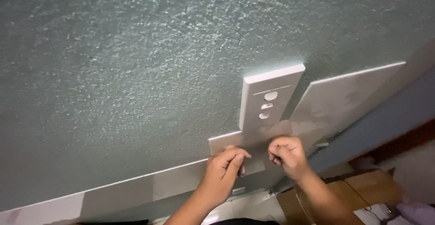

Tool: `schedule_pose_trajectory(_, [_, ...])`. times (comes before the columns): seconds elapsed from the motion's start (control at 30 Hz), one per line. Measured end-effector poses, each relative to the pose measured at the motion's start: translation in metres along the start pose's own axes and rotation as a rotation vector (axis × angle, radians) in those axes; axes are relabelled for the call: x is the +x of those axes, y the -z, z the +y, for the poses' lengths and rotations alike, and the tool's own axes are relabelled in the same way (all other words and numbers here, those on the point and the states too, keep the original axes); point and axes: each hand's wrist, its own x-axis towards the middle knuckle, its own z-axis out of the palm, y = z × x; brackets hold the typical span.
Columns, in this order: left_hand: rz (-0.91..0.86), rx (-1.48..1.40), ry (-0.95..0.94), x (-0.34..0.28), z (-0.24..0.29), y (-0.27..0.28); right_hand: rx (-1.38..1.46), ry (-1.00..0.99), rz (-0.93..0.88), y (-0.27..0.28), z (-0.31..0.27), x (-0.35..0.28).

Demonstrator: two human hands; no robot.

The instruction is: The person peels the protective backing off a white adhesive wall panel and carefully applies it to a wall surface adjacent to a light switch, smoothing it down with their hands to ensure it sticks properly.

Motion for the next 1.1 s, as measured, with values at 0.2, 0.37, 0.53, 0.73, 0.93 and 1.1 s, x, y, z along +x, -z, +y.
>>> schedule_pose_trajectory(0.2, [-0.107,-0.060,0.222,0.010,0.022,-0.011,0.132,0.101,-0.041,-0.006,-0.055,0.005])
schedule_pose_trajectory(0.37, [-0.167,-0.076,0.099,0.032,0.017,-0.023,0.086,0.103,0.019,0.014,-0.062,0.016])
schedule_pose_trajectory(0.53, [-0.108,0.057,0.148,0.025,0.011,-0.020,0.172,0.135,0.024,0.066,-0.017,0.008])
schedule_pose_trajectory(0.73, [-0.199,-0.091,0.378,0.015,0.022,-0.006,0.212,0.065,0.258,0.131,-0.026,-0.009])
schedule_pose_trajectory(0.93, [-0.274,-0.093,0.240,0.043,0.013,-0.071,0.077,-0.012,-0.076,0.088,-0.024,0.006])
schedule_pose_trajectory(1.1, [-0.095,-0.067,0.267,0.057,-0.005,-0.097,0.099,0.020,-0.087,0.122,-0.024,0.009])
